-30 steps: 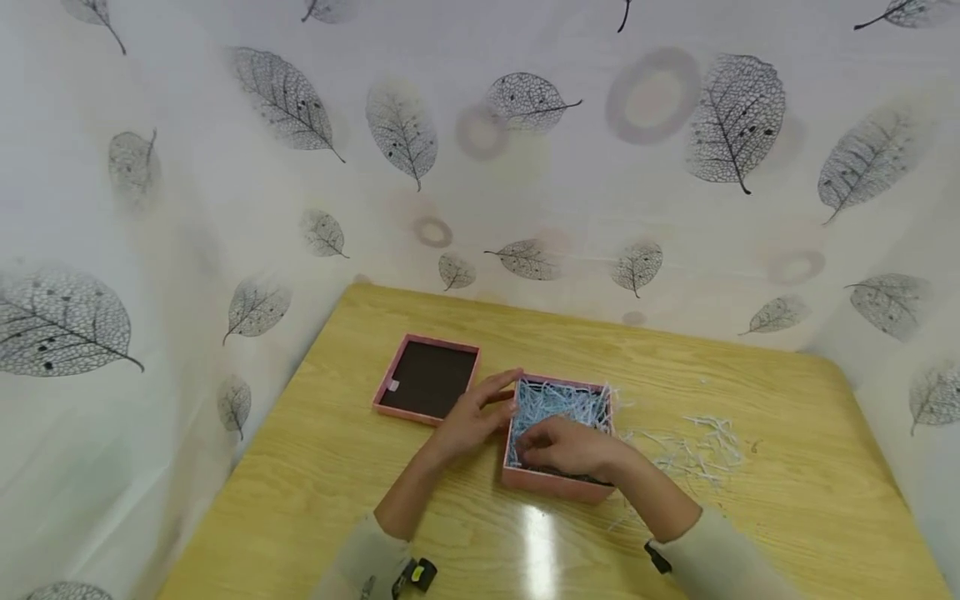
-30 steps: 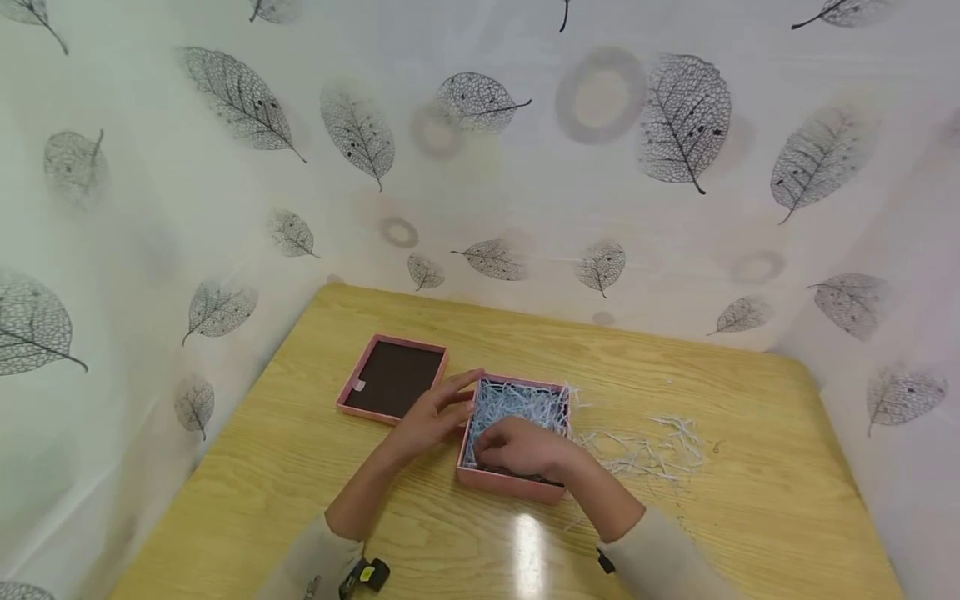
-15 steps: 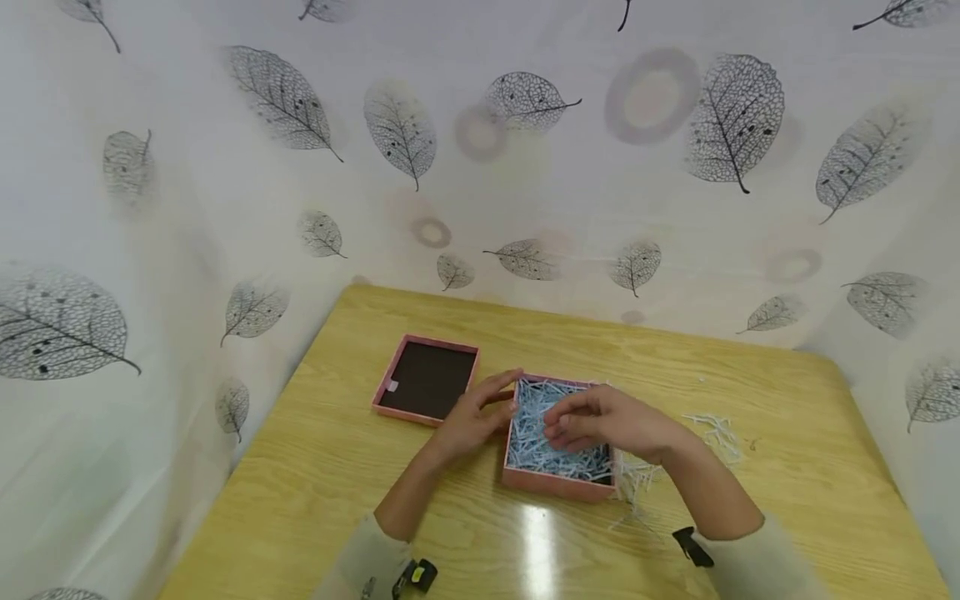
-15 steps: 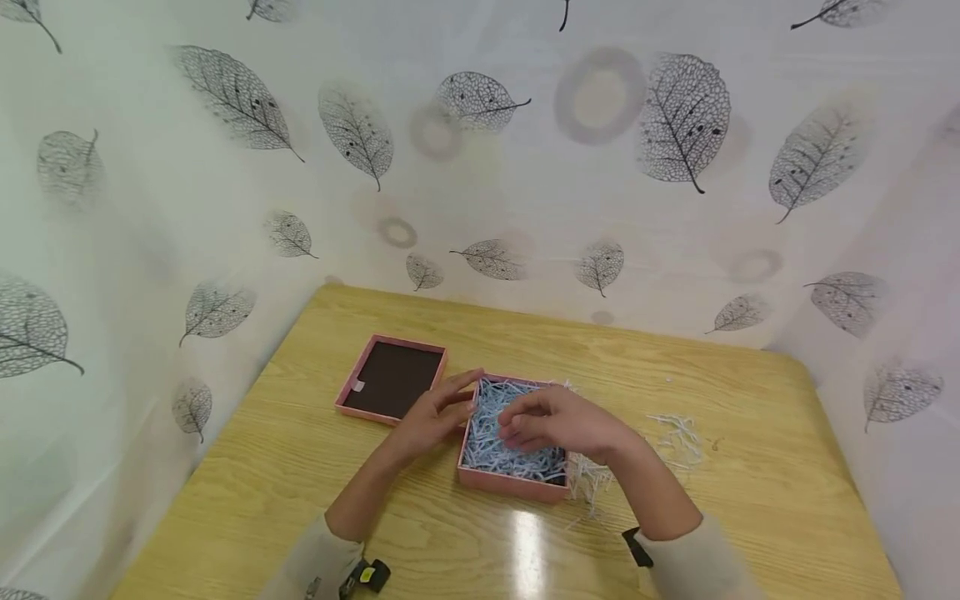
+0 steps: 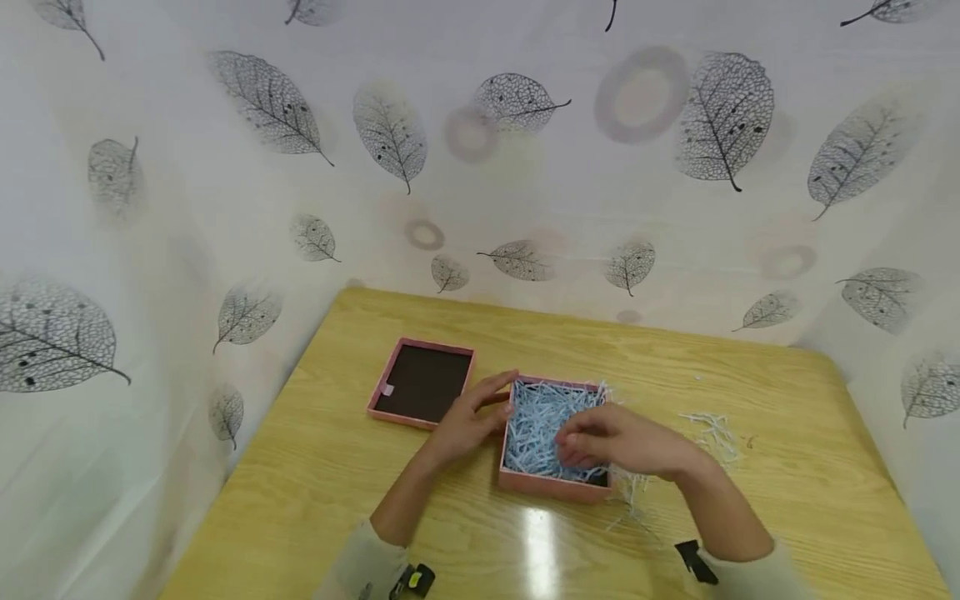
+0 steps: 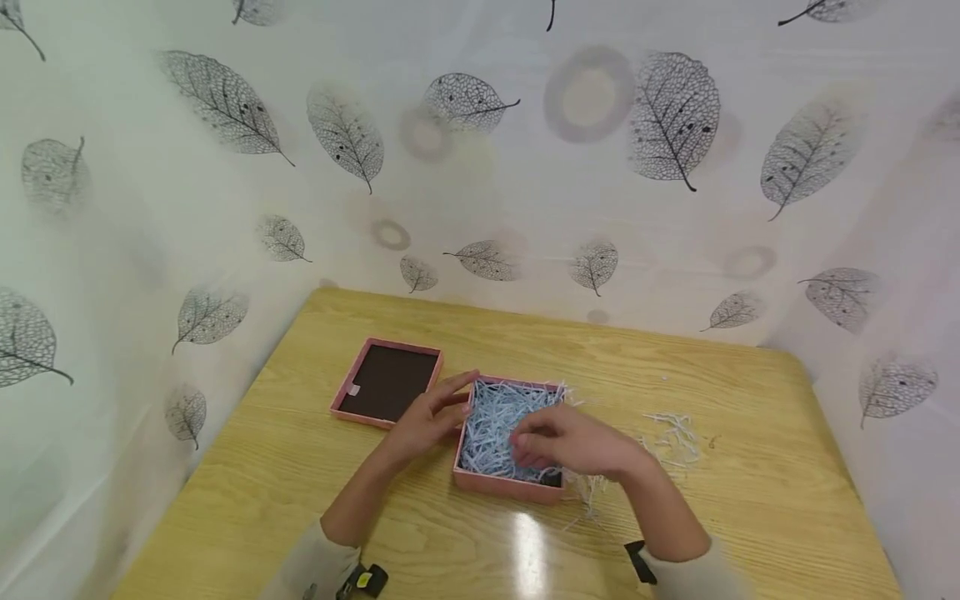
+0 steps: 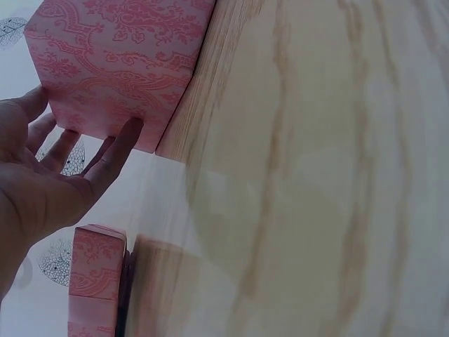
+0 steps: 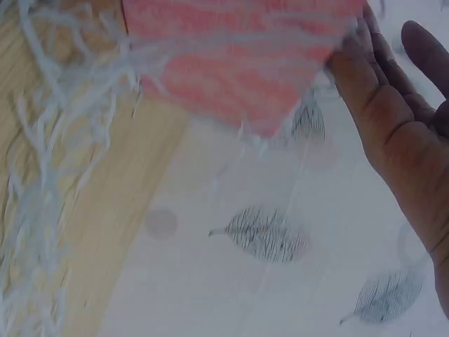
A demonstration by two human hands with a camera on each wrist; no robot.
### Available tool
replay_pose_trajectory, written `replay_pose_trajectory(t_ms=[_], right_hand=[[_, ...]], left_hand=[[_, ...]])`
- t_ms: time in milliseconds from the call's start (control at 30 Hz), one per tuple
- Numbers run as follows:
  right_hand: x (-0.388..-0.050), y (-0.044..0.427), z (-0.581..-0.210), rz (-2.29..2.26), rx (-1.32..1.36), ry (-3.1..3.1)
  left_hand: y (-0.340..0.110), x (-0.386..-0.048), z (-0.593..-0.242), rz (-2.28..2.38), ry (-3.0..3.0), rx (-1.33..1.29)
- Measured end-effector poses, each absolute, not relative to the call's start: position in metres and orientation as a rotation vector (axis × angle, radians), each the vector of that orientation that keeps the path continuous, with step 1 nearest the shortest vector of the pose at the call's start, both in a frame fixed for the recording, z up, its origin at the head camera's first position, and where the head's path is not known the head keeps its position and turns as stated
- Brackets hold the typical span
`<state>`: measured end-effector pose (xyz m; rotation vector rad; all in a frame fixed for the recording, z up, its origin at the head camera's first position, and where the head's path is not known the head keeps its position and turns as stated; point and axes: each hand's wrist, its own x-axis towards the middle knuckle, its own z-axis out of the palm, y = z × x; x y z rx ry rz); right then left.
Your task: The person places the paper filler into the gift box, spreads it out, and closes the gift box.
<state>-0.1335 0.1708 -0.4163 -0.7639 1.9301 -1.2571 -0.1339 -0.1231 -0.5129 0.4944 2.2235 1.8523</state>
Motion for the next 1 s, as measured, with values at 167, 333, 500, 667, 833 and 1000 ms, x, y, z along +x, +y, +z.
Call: replay_pose_trajectory(t_ms=[167, 333, 500, 667, 833, 1000], right_hand=[[-0.138, 0.252, -0.411, -1.439, -0.517, 2.010], [-0.132, 0.324, -0.441, -1.354, -0.272, 2.351], [-0.125, 0.351, -0.486, -1.227, -0.076, 2.489], [-0.120, 0.337, -0.501, -1.212, -0.094, 2.541], [-0.115, 0.302, -0.500, -1.186, -0.295, 2.524], [-0.109, 0.268, -0.498, -1.120, -0.503, 2.557]], left_hand=[[-0.121, -0.132, -0.512, 1.844, 2.230, 0.502], [-0.120, -0.133, -0.513, 1.850, 2.208, 0.515], [-0.121, -0.133, -0.513, 1.843, 2.220, 0.513], [-0.122, -0.132, -0.513, 1.852, 2.207, 0.495], [-0.122, -0.131, -0.512, 1.881, 2.203, 0.500], [-0.121, -0.132, -0.515, 1.889, 2.199, 0.517]])
